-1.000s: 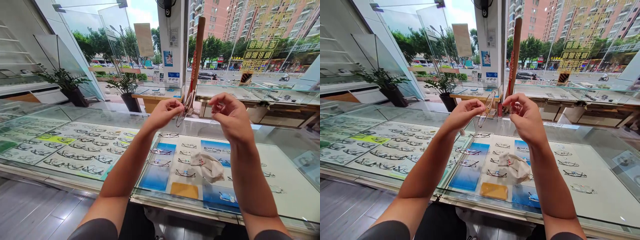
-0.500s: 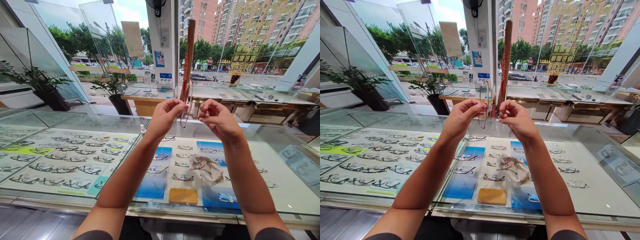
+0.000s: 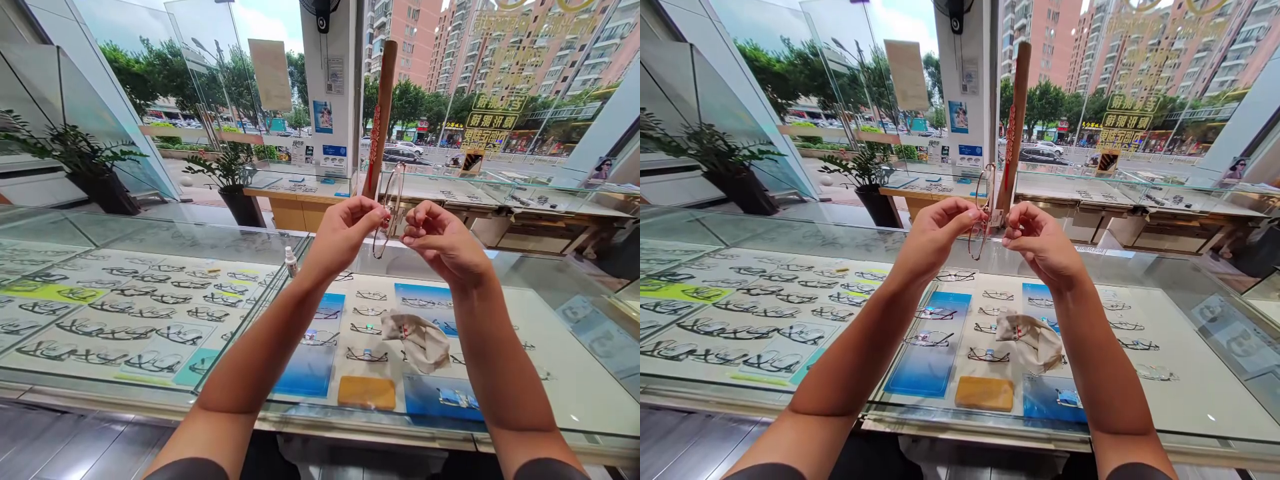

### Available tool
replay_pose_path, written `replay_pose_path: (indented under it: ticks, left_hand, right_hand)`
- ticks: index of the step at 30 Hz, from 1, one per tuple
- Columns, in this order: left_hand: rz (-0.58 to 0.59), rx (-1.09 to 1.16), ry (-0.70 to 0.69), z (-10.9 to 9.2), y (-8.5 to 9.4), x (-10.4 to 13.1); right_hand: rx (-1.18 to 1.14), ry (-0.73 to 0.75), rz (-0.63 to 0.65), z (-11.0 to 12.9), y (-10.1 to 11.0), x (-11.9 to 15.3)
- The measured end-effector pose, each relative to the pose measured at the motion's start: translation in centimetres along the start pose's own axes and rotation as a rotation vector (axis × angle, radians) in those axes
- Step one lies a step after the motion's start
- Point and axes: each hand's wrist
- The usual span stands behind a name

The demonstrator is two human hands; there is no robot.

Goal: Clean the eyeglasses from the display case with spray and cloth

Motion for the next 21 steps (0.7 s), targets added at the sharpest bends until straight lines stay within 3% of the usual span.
replay_pose_path:
  ticks: [13, 17, 21]
  left_hand:
    - [-0.002, -0.058, 0.004, 0.5, 0.3, -0.3]
    - [-0.03, -0.03, -0.008, 1.5, 0.6, -0.7]
    - [-0.073, -0.025, -0.012, 2.1, 1.0, -0.9]
  right_hand:
    - [0.116, 0.055, -0.038, -0.2, -0.3, -0.3]
    - [0.428, 0.13, -0.052, -0.8, -0.2, -0.1]
    - [0.856, 0.253, -0.145, -0.7, -0.9, 0.2]
Point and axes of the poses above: each hand's wrist, its own x-axis away from the middle knuckle, its own y-axis out of the back of the hand, z = x × y, and after that the axes turned 14 degrees about z, right-handed
